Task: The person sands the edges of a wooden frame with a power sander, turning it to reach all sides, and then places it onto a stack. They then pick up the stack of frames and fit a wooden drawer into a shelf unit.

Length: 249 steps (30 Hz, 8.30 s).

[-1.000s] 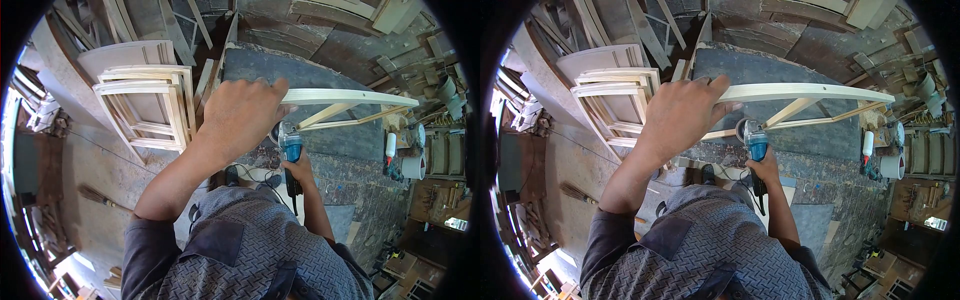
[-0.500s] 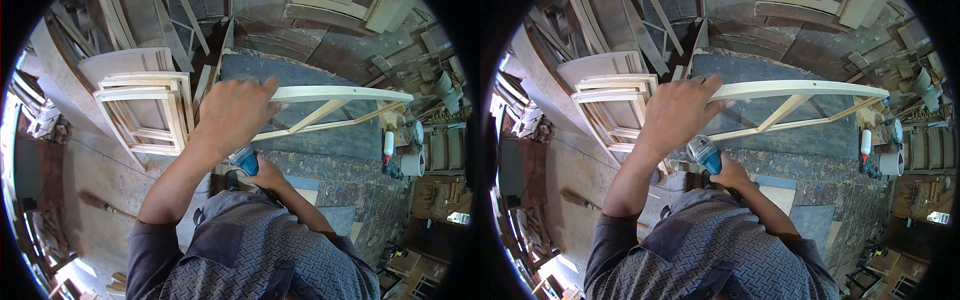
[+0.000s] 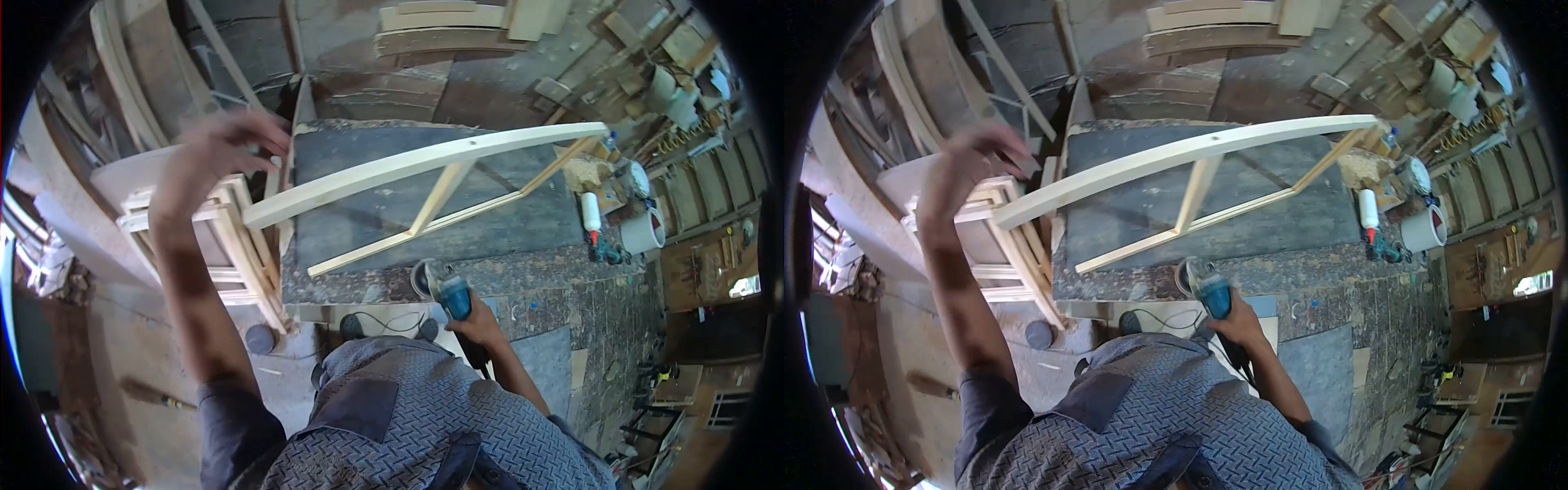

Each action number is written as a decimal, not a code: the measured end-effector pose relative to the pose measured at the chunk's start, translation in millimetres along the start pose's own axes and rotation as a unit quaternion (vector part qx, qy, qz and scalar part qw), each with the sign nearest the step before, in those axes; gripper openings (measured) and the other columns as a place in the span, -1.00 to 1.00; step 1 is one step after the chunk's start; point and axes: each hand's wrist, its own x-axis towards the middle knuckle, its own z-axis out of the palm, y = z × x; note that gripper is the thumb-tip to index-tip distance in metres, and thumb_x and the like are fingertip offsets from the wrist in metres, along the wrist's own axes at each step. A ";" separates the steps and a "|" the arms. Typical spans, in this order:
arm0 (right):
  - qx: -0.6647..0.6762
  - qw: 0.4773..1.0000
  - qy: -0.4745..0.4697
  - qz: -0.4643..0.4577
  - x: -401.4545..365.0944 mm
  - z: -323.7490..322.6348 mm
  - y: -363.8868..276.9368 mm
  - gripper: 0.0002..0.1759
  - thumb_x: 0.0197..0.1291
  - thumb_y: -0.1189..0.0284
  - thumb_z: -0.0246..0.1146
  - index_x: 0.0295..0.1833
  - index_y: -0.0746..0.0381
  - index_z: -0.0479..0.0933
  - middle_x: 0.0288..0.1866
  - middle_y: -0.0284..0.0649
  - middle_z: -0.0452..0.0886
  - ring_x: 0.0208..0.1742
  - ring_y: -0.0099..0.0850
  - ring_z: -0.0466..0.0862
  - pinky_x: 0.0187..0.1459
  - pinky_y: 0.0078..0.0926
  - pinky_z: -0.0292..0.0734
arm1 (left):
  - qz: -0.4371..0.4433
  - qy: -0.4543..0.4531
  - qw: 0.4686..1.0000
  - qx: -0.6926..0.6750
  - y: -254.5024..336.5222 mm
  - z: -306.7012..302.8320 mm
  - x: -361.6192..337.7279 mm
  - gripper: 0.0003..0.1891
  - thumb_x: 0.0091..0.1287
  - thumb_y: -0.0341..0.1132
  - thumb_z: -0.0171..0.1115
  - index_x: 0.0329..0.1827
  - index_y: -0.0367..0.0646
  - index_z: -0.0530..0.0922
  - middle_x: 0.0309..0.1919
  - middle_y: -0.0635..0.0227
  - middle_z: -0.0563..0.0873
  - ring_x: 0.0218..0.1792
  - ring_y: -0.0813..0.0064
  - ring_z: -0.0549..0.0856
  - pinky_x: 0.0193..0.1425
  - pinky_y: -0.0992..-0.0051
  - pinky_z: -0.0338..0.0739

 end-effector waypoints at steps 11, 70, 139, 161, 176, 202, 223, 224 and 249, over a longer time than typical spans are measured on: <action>0.240 0.952 0.160 0.102 -84.6 -44.4 143.9 -0.03 -0.38 0.33 0.61 0.28 0.30 0.41 0.01 -0.05 0.66 0.01 -0.16 0.67 0.08 -0.24 0.55 | -0.165 0.049 0.978 0.119 -198.8 274.0 51.3 -0.50 0.34 -0.10 0.37 0.20 -0.25 0.52 -0.05 0.09 0.72 0.05 0.18 0.68 0.24 0.26 0.52; 0.097 0.993 0.067 -0.003 120.6 -57.7 80.5 0.08 -0.38 0.20 0.56 0.37 0.30 0.31 0.07 0.12 0.65 0.10 0.02 0.66 0.12 -0.17 0.54 | -0.060 -0.097 0.900 0.421 58.5 282.1 132.5 -0.43 0.57 0.03 -0.27 -0.15 -0.19 0.68 -0.14 -0.05 0.74 0.00 -0.13 0.67 0.19 -0.01 0.48; 0.230 0.958 0.045 -0.165 -186.2 -99.3 97.0 0.00 -0.31 0.37 0.57 0.36 0.33 0.34 0.05 -0.07 0.62 0.09 -0.26 0.62 0.17 -0.32 0.48 | 0.310 0.297 0.903 0.025 200.8 238.0 -36.5 -0.46 0.42 0.07 0.27 0.08 -0.31 0.51 -0.23 0.26 0.63 -0.21 0.43 0.67 -0.17 0.49 0.58; 0.067 0.964 0.101 -0.235 -247.7 -116.7 -55.4 0.13 -0.19 0.26 0.46 0.55 0.25 0.10 -0.03 0.24 0.64 0.02 0.21 0.65 0.03 -0.03 0.54 | 0.315 0.105 0.943 -0.019 164.4 339.0 -171.3 -0.26 0.28 0.48 -0.03 -0.12 -0.17 0.36 -0.53 0.34 0.40 -0.56 0.56 0.40 -0.53 0.57 0.30; 0.192 0.934 0.253 -0.165 -221.1 -160.0 53.2 0.06 -0.29 0.31 0.51 0.43 0.38 0.27 0.03 0.13 0.64 0.06 -0.04 0.67 0.10 -0.24 0.54 | 0.312 0.185 0.931 -0.032 164.1 344.1 -158.3 -0.27 0.29 0.48 -0.01 -0.15 -0.13 0.34 -0.49 0.38 0.41 -0.59 0.58 0.40 -0.57 0.57 0.26; 0.128 0.970 0.103 -0.178 -257.6 -130.6 -23.5 0.10 -0.23 0.36 0.51 0.50 0.33 0.17 0.14 0.19 0.58 0.17 0.08 0.63 0.18 -0.16 0.49 | 0.312 0.182 0.932 -0.027 164.6 339.8 -158.4 -0.27 0.29 0.47 -0.01 -0.13 -0.17 0.37 -0.52 0.34 0.42 -0.61 0.56 0.39 -0.57 0.56 0.27; 0.061 0.975 0.116 -0.182 -250.0 -155.7 -11.0 0.10 -0.25 0.29 0.50 0.51 0.18 0.20 -0.02 0.19 0.65 0.01 0.13 0.69 0.05 -0.11 0.56 | 0.289 0.188 0.938 -0.025 170.1 333.0 -148.4 -0.26 0.28 0.49 -0.01 -0.17 -0.15 0.37 -0.58 0.38 0.40 -0.63 0.59 0.36 -0.58 0.58 0.24; 0.086 0.968 0.151 -0.182 -248.8 -159.0 -1.0 0.08 -0.25 0.29 0.49 0.50 0.16 0.22 -0.05 0.19 0.66 -0.01 0.13 0.69 0.02 -0.11 0.56 | 0.291 0.187 0.938 -0.027 169.7 332.5 -147.6 -0.26 0.28 0.50 -0.01 -0.17 -0.15 0.37 -0.58 0.37 0.40 -0.63 0.60 0.36 -0.58 0.58 0.24; 0.038 0.975 0.082 -0.203 -241.4 -140.4 -39.7 0.11 -0.19 0.23 0.48 0.52 0.22 0.13 -0.04 0.24 0.64 -0.02 0.20 0.67 0.04 -0.07 0.55 | 0.283 0.220 0.933 -0.034 171.2 324.2 -134.6 -0.23 0.30 0.48 0.01 -0.15 -0.23 0.39 -0.51 0.32 0.45 -0.58 0.57 0.45 -0.55 0.59 0.31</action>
